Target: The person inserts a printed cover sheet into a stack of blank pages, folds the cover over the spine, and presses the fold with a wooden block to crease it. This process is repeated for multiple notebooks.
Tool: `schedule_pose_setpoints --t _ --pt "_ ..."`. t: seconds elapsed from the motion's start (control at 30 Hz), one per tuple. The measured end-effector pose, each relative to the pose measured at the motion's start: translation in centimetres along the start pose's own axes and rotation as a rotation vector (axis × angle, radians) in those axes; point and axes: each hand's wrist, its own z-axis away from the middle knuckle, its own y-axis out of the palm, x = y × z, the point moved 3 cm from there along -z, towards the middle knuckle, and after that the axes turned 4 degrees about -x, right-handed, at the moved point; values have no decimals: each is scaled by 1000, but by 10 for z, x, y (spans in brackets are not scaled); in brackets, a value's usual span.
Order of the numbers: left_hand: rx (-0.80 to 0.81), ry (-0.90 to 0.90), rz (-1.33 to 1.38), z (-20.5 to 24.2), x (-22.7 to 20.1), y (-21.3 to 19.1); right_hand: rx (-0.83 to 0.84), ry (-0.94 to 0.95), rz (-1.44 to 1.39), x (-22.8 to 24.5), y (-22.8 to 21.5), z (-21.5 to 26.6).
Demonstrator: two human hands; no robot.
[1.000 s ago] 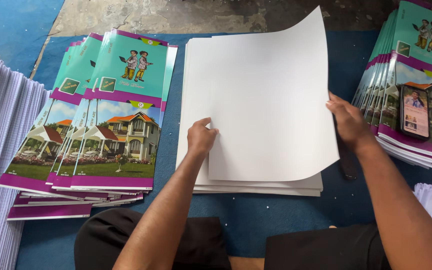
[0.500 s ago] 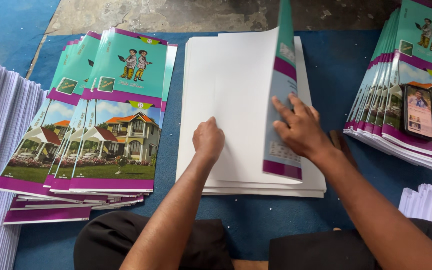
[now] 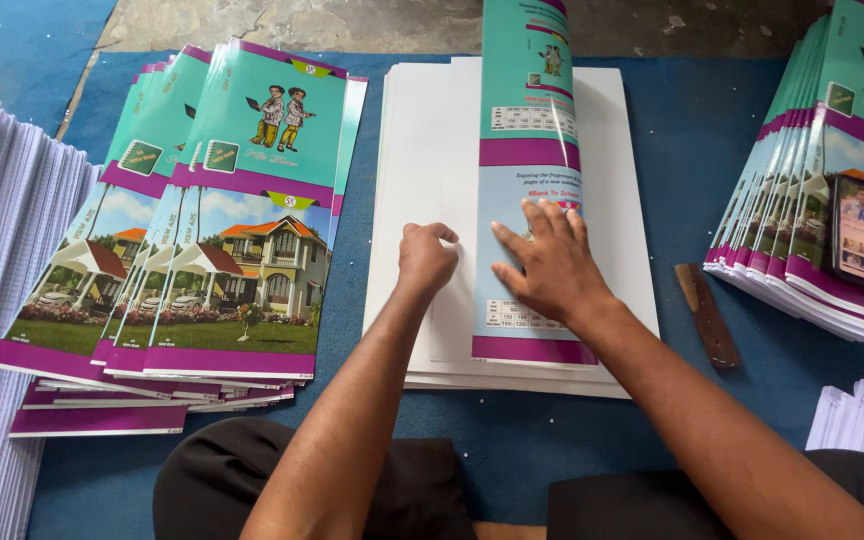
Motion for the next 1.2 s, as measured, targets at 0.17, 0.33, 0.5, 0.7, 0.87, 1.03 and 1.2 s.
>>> schedule_pose_setpoints --t 0.17,0.33,0.5,0.7,0.87,1.03,1.2 --pt "143 -126 117 -21 6 5 -9 -46 35 10 12 -5" --pt "121 -131 217 -23 6 10 -29 -84 52 9 15 -12" --pt "141 -160 129 -24 -1 8 -75 44 -139 -13 9 -22" --pt "217 -190 208 -35 -4 3 -76 337 -292 -58 7 -51" --pt "211 -241 147 -40 1 -1 115 412 -313 -67 24 -58" --pt "81 -178 -36 -35 0 -3 165 441 -332 -65 44 -56" --pt "-7 -164 -53 -25 -9 -9 175 430 -283 -66 57 -57"
